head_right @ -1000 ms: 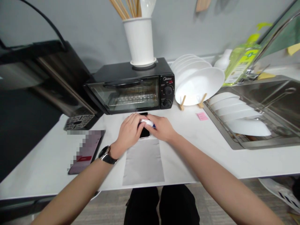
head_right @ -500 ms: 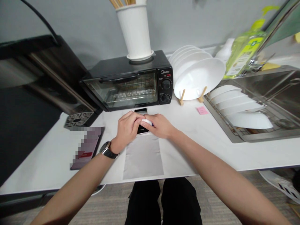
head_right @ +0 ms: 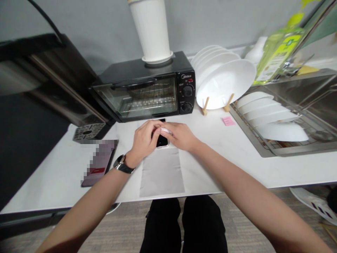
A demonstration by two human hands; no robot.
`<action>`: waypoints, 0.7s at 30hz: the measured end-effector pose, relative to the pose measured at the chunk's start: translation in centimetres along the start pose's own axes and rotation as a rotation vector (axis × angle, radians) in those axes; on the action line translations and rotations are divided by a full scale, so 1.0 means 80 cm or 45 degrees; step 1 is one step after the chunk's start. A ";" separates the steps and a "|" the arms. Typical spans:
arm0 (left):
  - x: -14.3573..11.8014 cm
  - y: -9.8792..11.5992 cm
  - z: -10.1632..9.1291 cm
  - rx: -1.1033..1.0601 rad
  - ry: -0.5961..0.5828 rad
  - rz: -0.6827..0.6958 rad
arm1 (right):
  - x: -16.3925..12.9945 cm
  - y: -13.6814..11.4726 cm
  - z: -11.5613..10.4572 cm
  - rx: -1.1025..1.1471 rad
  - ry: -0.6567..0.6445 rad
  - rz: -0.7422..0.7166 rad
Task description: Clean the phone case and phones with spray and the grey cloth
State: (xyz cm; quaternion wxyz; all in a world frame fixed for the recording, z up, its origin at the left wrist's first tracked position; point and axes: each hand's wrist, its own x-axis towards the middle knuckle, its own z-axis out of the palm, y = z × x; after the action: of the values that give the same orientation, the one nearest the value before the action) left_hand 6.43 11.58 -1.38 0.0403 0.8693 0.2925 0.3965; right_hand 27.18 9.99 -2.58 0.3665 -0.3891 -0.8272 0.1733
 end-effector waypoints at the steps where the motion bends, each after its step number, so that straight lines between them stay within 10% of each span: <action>1: 0.001 -0.001 -0.001 -0.002 -0.001 0.015 | 0.000 0.000 0.001 -0.007 0.009 -0.011; 11: -0.003 0.001 -0.001 -0.107 0.070 -0.028 | -0.003 -0.003 -0.007 -0.009 -0.019 0.094; 21: -0.002 -0.017 -0.003 -0.236 0.142 -0.153 | 0.003 0.027 -0.006 0.187 0.332 0.204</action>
State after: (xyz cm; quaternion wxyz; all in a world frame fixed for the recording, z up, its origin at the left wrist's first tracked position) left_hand 5.55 12.58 -1.72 0.1281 0.8194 0.3079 0.4663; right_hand 28.55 11.55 -3.39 0.4833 -0.4452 -0.7240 0.2101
